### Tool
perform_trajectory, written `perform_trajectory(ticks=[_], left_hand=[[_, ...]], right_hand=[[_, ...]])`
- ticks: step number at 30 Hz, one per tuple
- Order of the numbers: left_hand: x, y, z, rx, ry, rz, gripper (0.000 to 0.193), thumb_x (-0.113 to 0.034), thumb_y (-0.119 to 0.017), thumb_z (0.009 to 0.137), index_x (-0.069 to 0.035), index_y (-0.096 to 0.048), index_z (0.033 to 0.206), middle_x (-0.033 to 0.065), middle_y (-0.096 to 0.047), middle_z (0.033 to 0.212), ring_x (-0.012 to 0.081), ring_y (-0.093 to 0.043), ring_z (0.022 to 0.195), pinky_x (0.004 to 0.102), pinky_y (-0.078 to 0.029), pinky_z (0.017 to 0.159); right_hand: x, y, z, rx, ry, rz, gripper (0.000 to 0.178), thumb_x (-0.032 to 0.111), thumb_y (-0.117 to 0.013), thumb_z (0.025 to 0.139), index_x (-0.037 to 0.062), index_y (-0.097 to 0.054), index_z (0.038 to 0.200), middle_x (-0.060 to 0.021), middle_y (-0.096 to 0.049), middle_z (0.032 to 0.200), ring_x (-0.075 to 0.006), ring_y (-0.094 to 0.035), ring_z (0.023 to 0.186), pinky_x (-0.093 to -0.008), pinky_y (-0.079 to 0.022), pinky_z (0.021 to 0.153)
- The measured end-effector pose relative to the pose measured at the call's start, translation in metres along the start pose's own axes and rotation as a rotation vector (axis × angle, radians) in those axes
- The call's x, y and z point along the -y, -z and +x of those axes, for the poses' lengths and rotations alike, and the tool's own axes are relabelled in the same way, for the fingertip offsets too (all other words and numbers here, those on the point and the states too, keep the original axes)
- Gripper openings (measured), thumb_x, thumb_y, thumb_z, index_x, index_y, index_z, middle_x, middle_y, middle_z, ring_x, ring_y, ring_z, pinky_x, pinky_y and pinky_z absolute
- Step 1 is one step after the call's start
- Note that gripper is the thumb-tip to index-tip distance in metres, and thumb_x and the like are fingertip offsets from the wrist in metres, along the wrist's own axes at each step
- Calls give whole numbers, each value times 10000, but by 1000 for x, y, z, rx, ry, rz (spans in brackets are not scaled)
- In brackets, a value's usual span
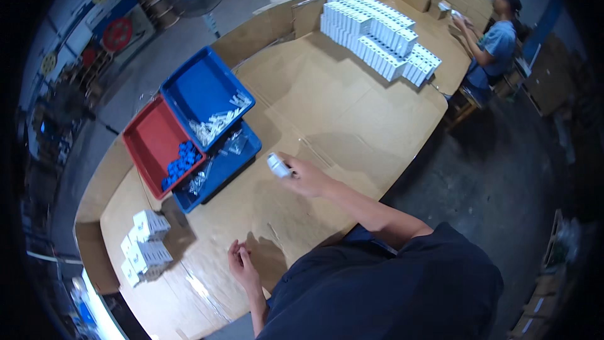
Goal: The person assembles small electronic components by placing blue and white connectors and circuit boards into plastic bags by hand, then putting the filled plastic bags into white cardboard boxes.
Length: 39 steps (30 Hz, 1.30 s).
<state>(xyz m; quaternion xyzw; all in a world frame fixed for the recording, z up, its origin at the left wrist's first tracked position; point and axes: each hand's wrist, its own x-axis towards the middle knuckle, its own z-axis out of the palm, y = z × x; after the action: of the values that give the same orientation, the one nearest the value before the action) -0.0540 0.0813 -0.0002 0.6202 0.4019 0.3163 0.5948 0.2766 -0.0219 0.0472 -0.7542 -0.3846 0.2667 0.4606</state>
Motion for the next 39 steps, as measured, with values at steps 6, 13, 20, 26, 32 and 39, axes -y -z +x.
perform_trajectory(ticks=[6, 13, 20, 26, 32, 39], left_hand=[[3, -16, 1, -42, -105, 138, 291, -71, -571, 1057, 48, -599, 1321, 106, -708, 1077, 145, -654, 955, 289, -530, 852], [-4, -27, -6, -112, -147, 278, 228, -55, -560, 1052, 71, -640, 1224, 125, -711, 1004, 169, -674, 873, 291, -542, 791], [9, -27, -5, -134, -119, 221, 191, -47, -548, 1061, 55, -629, 1200, 105, -696, 944, 166, -658, 893, 283, -531, 817], [5, -30, -3, -157, -181, 302, 166, -35, -544, 1051, 72, -649, 1124, 110, -712, 910, 165, -673, 832, 285, -538, 761], [20, -21, -5, -151, -170, 311, 128, -40, -573, 1038, 39, -665, 1079, 100, -681, 896, 165, -639, 806, 294, -520, 720], [-2, -32, -15, -120, -21, 405, 327, -321, -636, 1054, -6, -692, 1121, 140, -721, 1016, 245, -658, 930, 380, -552, 854]], right_hand=[[-118, 122, -2, -778, -54, 218, 281, 249, -636, 999, -10, -653, 1106, -86, -706, 925, -170, -649, 838, -358, -524, 729], [-136, 330, -23, -1366, -48, 446, 419, 136, -766, 888, -16, -537, 1204, -137, -659, 1047, -202, -698, 845, -308, -597, 647], [-172, 529, 4, -1727, -59, 296, 551, 125, -804, 784, -92, -540, 1216, -203, -688, 1109, -253, -732, 785, -333, -633, 644], [-184, 598, 47, -1488, -395, 355, 346, 138, -696, 855, -99, -701, 1107, -193, -739, 1063, -284, -771, 911, -386, -663, 778], [-183, 605, 85, -1423, -544, 130, 391, 285, -712, 862, -74, -739, 1014, -183, -771, 919, -274, -783, 745, -370, -657, 646], [-187, 616, 114, -1282, -705, -243, 424, 387, -739, 845, -25, -774, 941, -165, -767, 815, -277, -761, 662, -384, -629, 594]])
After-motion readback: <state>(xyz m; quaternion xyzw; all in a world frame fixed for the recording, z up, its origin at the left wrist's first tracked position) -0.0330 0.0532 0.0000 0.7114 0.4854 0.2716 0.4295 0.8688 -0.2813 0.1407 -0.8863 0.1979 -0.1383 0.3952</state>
